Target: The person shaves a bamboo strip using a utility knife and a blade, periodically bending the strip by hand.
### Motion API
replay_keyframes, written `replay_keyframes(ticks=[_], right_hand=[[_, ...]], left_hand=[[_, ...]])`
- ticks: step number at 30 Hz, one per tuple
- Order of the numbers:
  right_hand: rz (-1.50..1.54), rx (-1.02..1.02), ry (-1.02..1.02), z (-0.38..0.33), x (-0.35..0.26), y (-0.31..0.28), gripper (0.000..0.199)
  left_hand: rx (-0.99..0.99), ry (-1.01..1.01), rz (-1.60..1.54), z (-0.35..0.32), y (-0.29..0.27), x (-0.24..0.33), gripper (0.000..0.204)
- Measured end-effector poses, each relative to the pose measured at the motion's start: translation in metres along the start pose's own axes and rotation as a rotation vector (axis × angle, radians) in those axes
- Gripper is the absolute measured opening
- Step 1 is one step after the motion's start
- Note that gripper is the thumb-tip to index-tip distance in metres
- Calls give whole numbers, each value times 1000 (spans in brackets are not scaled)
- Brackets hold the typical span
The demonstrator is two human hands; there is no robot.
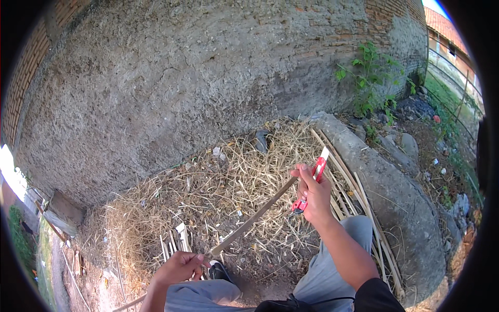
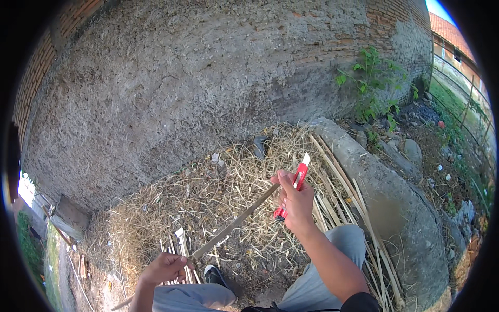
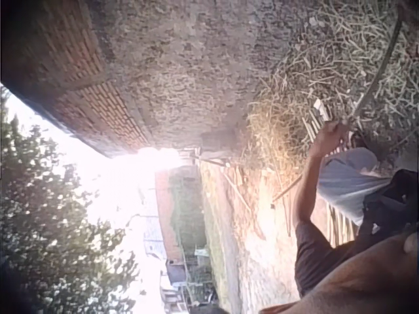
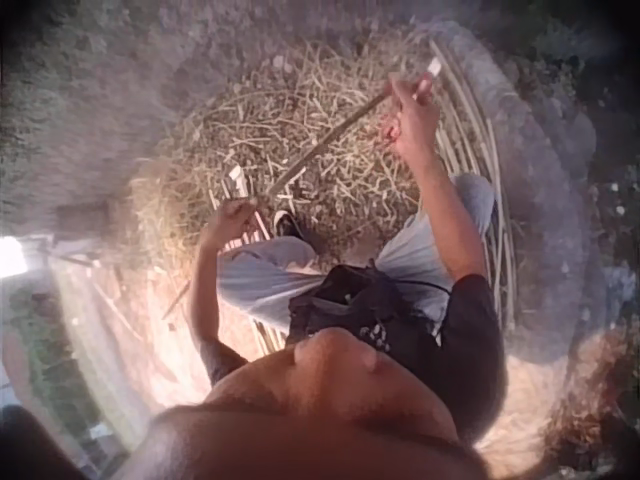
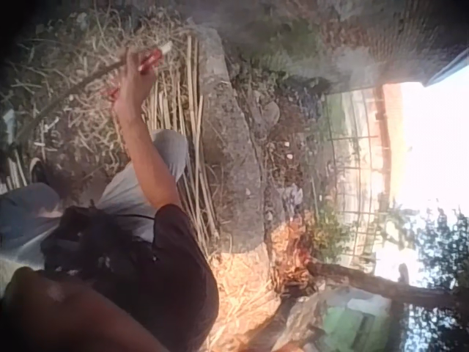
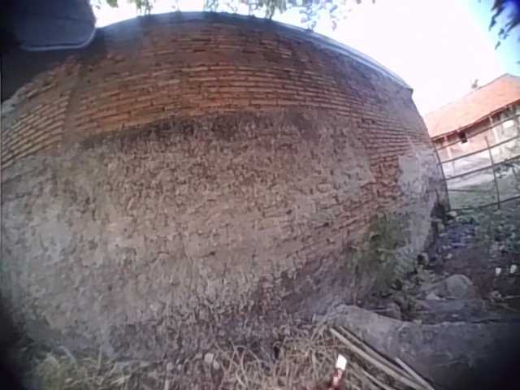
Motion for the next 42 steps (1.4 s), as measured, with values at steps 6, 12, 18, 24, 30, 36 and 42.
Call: replay_keyframes(ticks=[6, 12, 18, 24, 30, 36, 42], right_hand=[[-206, 121, -207, 23, -10, -15, 16], [-223, 258, -149, 35, -12, -38, 22], [-81, 307, -25, 24, 9, -40, 51], [10, 227, -32, 16, 27, -19, 46], [63, 277, 45, 17, 32, -7, 26], [141, 331, -79, 51, 13, -13, 29], [176, 306, -155, 74, -8, -33, 30]], left_hand=[[343, 356, 169, 40, -20, 27, 24], [513, 298, 90, 84, -39, 33, 24], [611, 338, -38, 84, -42, 53, 20], [605, 388, -90, 75, -26, 69, 24], [693, 551, 4, 71, -19, 79, 28], [1000, 810, 299, 61, -23, 84, 60], [1069, 705, 270, 64, -35, 76, 59]])
Point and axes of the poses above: each hand's wrist, its own z-axis towards the middle knuckle, its own y-axis out of the palm, x = y × z, the point moved 4 cm from there along z, towards the middle knuckle, and after that the axes turned 15 degrees about -y, right-handed, at the moved point
